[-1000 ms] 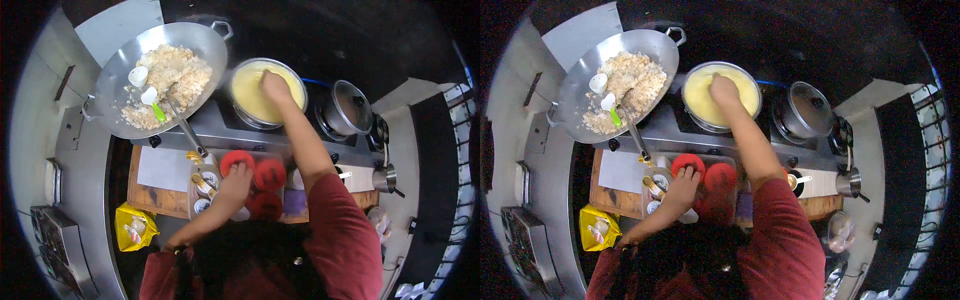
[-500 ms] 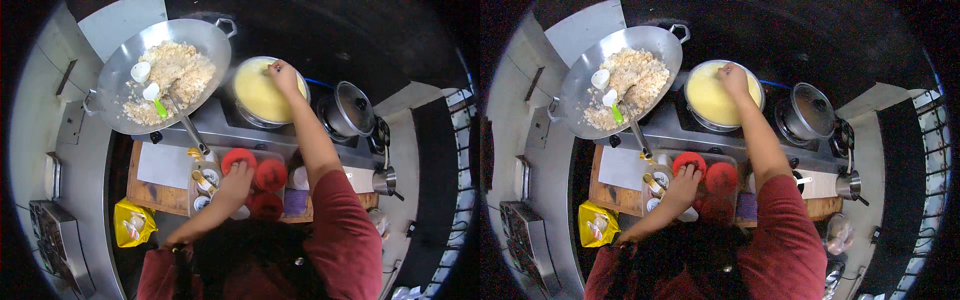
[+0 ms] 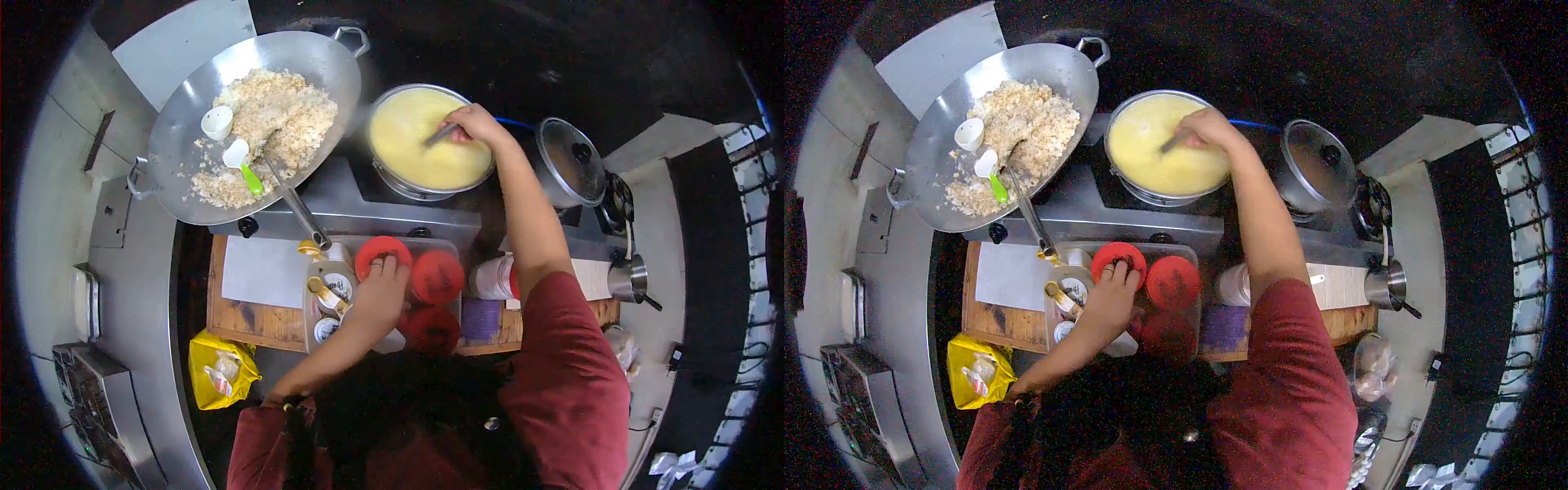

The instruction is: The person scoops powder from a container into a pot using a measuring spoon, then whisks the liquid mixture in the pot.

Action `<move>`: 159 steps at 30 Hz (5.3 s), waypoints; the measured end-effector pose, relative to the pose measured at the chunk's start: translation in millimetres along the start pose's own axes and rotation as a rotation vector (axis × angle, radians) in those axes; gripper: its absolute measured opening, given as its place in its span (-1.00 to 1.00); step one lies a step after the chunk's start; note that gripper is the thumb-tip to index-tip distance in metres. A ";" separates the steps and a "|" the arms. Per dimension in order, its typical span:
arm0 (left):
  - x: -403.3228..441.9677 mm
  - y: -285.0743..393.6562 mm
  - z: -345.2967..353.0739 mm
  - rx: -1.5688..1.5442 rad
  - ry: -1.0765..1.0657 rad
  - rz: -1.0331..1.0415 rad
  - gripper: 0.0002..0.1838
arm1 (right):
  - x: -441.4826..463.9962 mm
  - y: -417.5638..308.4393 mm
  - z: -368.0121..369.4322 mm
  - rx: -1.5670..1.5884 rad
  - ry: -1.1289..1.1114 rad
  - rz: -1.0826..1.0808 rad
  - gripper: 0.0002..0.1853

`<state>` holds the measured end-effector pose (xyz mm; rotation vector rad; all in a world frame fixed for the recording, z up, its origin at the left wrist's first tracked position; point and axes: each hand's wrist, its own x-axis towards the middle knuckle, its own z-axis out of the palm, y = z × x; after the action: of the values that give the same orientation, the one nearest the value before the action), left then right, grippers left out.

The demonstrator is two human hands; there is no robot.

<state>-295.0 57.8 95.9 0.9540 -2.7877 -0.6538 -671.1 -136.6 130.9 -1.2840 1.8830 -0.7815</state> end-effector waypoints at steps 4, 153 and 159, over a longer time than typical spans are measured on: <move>-4.2 -1.1 -2.6 -0.019 0.020 0.026 -0.34 | -16.4 -8.4 -29.6 -0.141 0.025 0.098 -0.71; 12.6 -7.3 -3.9 -0.066 0.094 -0.023 -0.78 | -42.2 -27.8 0.5 -0.899 0.283 -0.090 -0.70; 9.4 -15.1 2.3 -0.072 0.092 -0.042 -0.75 | -72.3 -63.7 -7.4 -0.838 -0.215 0.076 -0.65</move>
<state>-294.7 42.2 87.0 1.0044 -2.6524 -0.6931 -626.8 -88.2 201.8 -1.6723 2.1300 0.2402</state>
